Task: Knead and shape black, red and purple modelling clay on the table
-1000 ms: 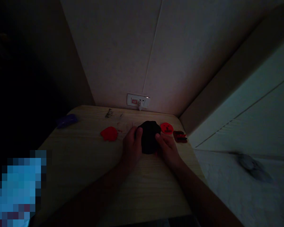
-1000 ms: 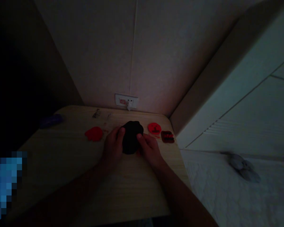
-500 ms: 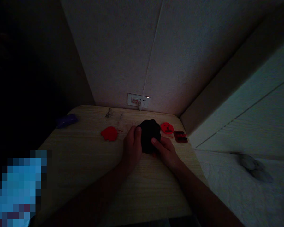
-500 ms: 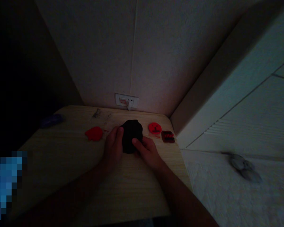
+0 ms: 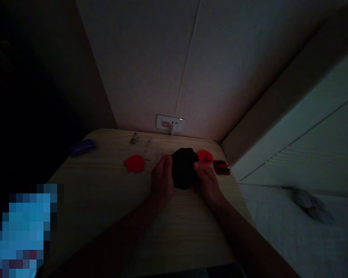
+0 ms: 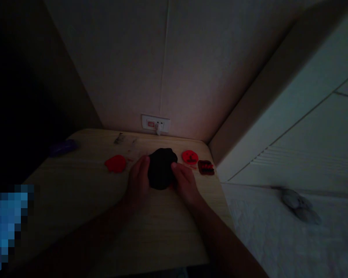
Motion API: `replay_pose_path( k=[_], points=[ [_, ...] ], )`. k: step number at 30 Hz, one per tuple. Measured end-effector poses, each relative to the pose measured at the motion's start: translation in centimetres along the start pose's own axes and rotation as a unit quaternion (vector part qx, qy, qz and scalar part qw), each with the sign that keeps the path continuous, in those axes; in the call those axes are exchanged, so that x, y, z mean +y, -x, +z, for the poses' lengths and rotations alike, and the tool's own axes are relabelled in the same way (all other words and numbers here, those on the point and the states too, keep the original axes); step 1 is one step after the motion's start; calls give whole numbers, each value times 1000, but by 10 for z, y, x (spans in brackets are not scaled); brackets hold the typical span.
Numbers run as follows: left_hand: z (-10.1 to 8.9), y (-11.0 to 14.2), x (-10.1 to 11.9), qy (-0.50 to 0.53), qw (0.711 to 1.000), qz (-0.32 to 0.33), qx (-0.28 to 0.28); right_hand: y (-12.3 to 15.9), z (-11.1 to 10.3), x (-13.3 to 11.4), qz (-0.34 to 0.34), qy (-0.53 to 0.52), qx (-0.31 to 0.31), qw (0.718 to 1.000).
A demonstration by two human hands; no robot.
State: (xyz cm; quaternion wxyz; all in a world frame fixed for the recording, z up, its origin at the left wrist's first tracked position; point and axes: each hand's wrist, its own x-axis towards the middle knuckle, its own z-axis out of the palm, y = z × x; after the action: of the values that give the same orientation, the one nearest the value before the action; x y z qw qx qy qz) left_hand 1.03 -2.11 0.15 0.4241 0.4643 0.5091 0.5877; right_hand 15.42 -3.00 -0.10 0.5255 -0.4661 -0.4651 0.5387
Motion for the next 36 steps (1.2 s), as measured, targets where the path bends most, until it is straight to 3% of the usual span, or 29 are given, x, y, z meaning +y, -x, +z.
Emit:
replay_pose_path(
  k=[11, 13, 16, 19, 22, 26, 29, 30, 32, 35, 36],
  points=[
    [0, 0, 1, -57, 998, 30, -9, 2, -1, 0, -1, 50, -57, 997],
    [0, -1, -1, -57, 998, 23, -14, 3, -1, 1, -1, 50, -42, 998],
    [-2, -4, 0, -39, 999, 27, 3, 2, -4, -1, -51, 96, 15, 994],
    [-5, -8, 5, 7, 997, 76, 24, 1, -5, -7, -127, 196, 75, 970],
    [-4, -7, 9, 83, 991, 108, -17, 3, 5, -18, -165, 264, 71, 948],
    [-1, -5, 12, 232, 969, 23, -83, 8, 32, -42, -179, 352, -63, 916],
    [-6, -10, 19, 370, 916, -98, -119, 4, 48, -62, -181, 362, -121, 907],
    [-9, -12, 22, 407, 894, -142, -125, -1, 51, -67, -180, 361, -112, 908],
    [-16, -16, 29, 449, 860, -215, -109, -12, 56, -72, -178, 368, -37, 912],
    [-22, -20, 31, 470, 838, -271, -54, -27, 69, -67, -221, 397, 95, 886],
    [-23, -21, 28, 477, 833, -275, -52, -30, 75, -61, -237, 405, 105, 877]
  ],
)
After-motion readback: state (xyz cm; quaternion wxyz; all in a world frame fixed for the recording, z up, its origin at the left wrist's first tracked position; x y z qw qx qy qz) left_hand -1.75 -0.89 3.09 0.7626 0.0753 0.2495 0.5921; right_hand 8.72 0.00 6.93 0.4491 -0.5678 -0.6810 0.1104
